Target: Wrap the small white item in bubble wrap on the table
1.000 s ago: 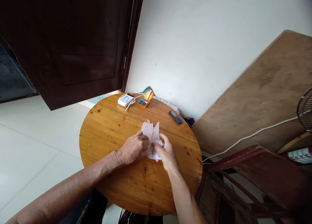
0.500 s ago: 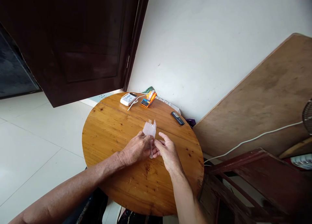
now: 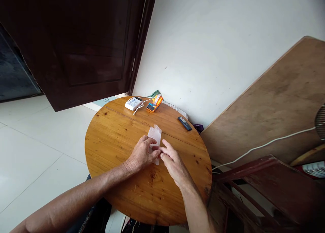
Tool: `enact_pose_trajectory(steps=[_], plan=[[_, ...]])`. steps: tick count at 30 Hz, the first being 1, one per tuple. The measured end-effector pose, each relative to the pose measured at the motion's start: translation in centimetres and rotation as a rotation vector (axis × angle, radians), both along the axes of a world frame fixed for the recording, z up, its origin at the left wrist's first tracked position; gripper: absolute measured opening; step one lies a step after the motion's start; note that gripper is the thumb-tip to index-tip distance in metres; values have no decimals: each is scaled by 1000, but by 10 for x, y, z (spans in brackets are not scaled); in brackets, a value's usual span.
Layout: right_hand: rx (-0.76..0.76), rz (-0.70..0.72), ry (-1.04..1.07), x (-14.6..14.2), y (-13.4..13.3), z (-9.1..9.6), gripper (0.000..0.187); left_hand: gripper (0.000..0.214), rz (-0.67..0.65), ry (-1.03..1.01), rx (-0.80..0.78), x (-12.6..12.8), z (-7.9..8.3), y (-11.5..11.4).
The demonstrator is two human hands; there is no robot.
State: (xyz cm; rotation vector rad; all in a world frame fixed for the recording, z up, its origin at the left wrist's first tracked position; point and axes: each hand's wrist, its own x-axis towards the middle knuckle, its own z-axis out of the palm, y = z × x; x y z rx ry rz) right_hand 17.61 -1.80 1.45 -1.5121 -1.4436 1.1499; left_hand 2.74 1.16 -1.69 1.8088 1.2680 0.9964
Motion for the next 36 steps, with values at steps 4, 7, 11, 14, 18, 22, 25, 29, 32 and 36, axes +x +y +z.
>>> enact_pose_trajectory(steps=[4,7,11,14,18,22,25,29,32,36], plan=[[-4,56,1,5,3,-1,68,27,34,38,64,6,-8,0],[-25,82,-8,5,5,1,68,28,21,31,80,4,-12,0],[-10,79,4,8,7,1,66,21,8,49,72,1,-13,-1],[28,-5,60,16,14,-4,62,21,4,82,92,1,-13,-2],[16,-186,72,28,29,-13,61,26,6,86,96,2,-14,-4],[-163,-205,41,27,44,-21,70,28,1,79,108,2,-14,-5],[-196,-167,80,20,51,-25,80,28,-13,96,123,1,-13,-5],[-178,-148,94,11,57,-28,80,35,-44,105,164,0,-14,-5],[-167,-153,77,8,60,-30,63,49,-83,169,275,-1,-14,-6],[-147,-148,75,5,67,-31,49,31,-143,284,351,-2,-12,-5]])
